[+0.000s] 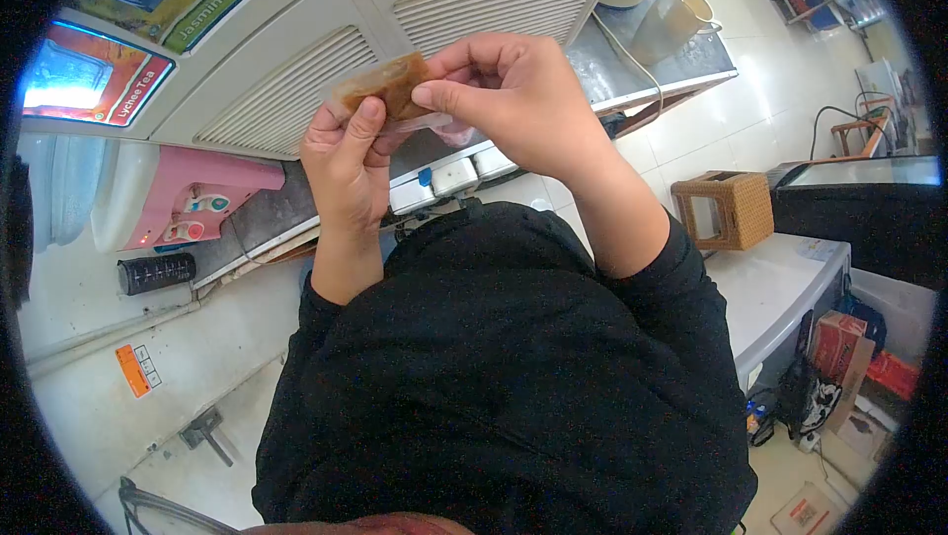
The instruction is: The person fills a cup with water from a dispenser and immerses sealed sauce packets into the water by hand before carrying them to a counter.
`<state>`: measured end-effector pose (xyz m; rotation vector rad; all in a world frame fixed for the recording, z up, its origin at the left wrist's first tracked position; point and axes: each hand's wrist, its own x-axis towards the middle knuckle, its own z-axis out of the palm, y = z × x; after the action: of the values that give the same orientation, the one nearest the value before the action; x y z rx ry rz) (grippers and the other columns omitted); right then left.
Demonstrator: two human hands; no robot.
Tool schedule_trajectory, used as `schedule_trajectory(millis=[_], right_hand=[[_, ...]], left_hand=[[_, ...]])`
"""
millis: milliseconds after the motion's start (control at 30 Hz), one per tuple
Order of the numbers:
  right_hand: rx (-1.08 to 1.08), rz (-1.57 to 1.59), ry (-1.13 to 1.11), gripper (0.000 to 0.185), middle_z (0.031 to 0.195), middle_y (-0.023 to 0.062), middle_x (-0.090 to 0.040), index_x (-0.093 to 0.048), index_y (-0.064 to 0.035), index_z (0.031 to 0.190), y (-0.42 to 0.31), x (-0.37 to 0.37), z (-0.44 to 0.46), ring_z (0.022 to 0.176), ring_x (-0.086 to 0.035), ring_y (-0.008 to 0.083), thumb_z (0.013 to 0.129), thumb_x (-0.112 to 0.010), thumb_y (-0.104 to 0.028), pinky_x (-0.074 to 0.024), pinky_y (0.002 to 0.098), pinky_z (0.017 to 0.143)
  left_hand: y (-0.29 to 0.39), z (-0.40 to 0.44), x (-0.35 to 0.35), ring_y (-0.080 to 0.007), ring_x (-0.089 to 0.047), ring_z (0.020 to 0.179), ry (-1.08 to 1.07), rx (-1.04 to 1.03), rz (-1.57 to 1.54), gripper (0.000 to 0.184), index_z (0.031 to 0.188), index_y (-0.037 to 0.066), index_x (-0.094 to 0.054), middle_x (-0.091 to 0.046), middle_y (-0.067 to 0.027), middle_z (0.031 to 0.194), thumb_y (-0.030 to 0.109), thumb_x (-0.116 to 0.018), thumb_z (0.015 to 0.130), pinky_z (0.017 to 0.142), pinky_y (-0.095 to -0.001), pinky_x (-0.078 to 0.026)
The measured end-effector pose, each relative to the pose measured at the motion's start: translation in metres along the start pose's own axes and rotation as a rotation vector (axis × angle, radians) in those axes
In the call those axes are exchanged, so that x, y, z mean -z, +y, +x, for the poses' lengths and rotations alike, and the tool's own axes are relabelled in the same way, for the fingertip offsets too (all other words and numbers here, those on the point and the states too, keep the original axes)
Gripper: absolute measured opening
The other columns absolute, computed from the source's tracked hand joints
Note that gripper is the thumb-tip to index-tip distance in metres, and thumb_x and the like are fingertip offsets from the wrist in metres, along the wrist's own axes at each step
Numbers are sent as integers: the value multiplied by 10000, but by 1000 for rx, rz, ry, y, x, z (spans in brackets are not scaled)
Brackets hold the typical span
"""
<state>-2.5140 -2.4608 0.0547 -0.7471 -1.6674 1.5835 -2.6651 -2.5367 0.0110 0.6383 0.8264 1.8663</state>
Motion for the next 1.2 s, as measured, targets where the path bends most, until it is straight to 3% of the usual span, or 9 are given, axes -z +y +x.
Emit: schedule_trajectory(millis=[167, 267, 367, 467, 567, 667, 767, 867, 1200], right_hand=[[-3, -52, -16, 183, 777, 67, -662, -657, 55, 970, -2, 2, 3, 696, -642, 96, 827, -689, -56, -544, 222, 607], [10, -123, -51, 184, 772, 67, -664, -658, 55, 977, -4, 5, 7, 678, -643, 102, 832, -676, -58, -540, 227, 603], [-17, -238, -106, 133, 833, 60, -670, -667, 49, 930, -3, 1, 11, 772, -619, 94, 831, -684, -37, -502, 211, 726], [-46, -296, -77, 141, 819, 61, -670, -665, 57, 922, 3, -2, 16, 755, -610, 92, 830, -679, -49, -497, 220, 709], [-12, -502, -25, 167, 737, 118, -688, -685, 4, 949, 23, 5, 27, 700, -674, 181, 811, -651, -83, -531, 284, 650], [-25, -823, -46, 166, 785, 131, -687, -688, -14, 946, 45, 10, 42, 715, -665, 222, 802, -664, -93, -510, 322, 681], [-18, -1056, -126, 162, 777, 154, -677, -703, -70, 914, 85, 6, 56, 746, -663, 315, 774, -654, -138, -515, 389, 670], [-81, -1299, -258, 159, 801, 164, -682, -713, -99, 823, 118, -7, 64, 764, -680, 327, 691, -695, -185, -549, 412, 661], [-274, -1483, -523, 143, 863, 143, -700, -724, -71, 832, 134, -38, 81, 819, -693, 314, 739, -642, -143, -556, 407, 673]], left_hand=[[-5, 3, 15, -234, -659, 946, -125, 23, 45, 204, 1090, -16, -598, -652, -155, 1050, 45, -600, 896, 790, -353, -587], [1, 2, 0, -183, -659, 861, -54, 27, -51, 247, 1075, -41, -593, -671, -133, 996, 12, -669, 846, 766, -318, -571], [-18, 10, 23, -173, -639, 938, -76, -48, 173, 379, 1186, -26, -548, -647, -142, 1085, 6, -682, 834, 812, -292, -540], [-20, 16, 33, -165, -589, 1055, -47, 109, 189, 502, 1272, -5, -484, -579, -169, 1219, 1, -700, 818, 856, -295, -512], [-26, 16, 41, -167, -542, 1121, -74, 52, 249, 519, 1309, 7, -448, -514, -160, 1301, 65, -687, 851, 893, -316, -486], [-34, 17, 64, -205, -541, 1134, 72, -9, 444, 442, 1301, 29, -458, -527, -129, 1289, 210, -609, 927, 930, -340, -473], [-31, 12, 78, -214, -547, 1119, 94, 51, 435, 428, 1279, 23, -471, -525, -113, 1277, 278, -567, 950, 929, -356, -473], [-26, 9, 85, -215, -551, 1112, 97, 62, 424, 398, 1251, 22, -493, -530, -103, 1268, 275, -563, 952, 930, -357, -474], [-21, 4, 93, -209, -561, 1094, 147, 40, 407, 376, 1211, 19, -528, -544, -101, 1248, 286, -566, 949, 920, -363, -479]])
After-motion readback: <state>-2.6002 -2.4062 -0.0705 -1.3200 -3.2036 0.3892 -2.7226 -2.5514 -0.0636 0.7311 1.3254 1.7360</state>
